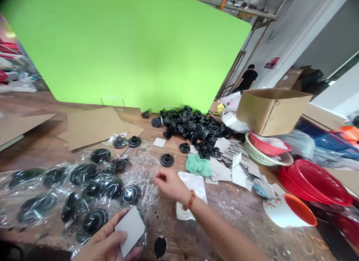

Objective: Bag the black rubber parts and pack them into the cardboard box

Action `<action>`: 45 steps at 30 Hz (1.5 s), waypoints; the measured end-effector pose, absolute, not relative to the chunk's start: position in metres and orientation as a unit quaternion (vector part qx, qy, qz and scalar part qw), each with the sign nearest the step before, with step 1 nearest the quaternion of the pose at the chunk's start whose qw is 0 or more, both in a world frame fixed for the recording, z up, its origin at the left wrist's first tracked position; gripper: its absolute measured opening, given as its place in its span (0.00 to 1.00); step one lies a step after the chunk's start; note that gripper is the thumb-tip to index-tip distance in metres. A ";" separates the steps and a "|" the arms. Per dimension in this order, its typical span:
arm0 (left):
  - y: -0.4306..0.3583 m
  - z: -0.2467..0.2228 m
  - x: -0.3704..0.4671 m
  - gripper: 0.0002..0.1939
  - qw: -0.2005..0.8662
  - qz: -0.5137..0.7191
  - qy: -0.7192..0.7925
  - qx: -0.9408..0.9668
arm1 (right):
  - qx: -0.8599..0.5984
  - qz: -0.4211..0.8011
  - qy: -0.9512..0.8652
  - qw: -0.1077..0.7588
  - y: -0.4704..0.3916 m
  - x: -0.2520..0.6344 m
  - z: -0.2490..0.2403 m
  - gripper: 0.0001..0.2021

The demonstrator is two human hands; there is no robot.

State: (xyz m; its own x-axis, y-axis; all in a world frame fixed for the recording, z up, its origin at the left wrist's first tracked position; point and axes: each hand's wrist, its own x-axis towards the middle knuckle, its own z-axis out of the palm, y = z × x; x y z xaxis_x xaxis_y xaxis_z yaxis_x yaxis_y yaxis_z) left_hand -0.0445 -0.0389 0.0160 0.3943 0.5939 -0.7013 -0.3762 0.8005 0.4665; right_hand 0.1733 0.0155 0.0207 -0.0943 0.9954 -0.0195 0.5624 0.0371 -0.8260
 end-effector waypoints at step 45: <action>-0.030 0.038 -0.052 0.34 0.813 0.350 0.380 0.269 | -0.564 0.437 -0.617 0.332 -0.017 0.126 0.043 0.07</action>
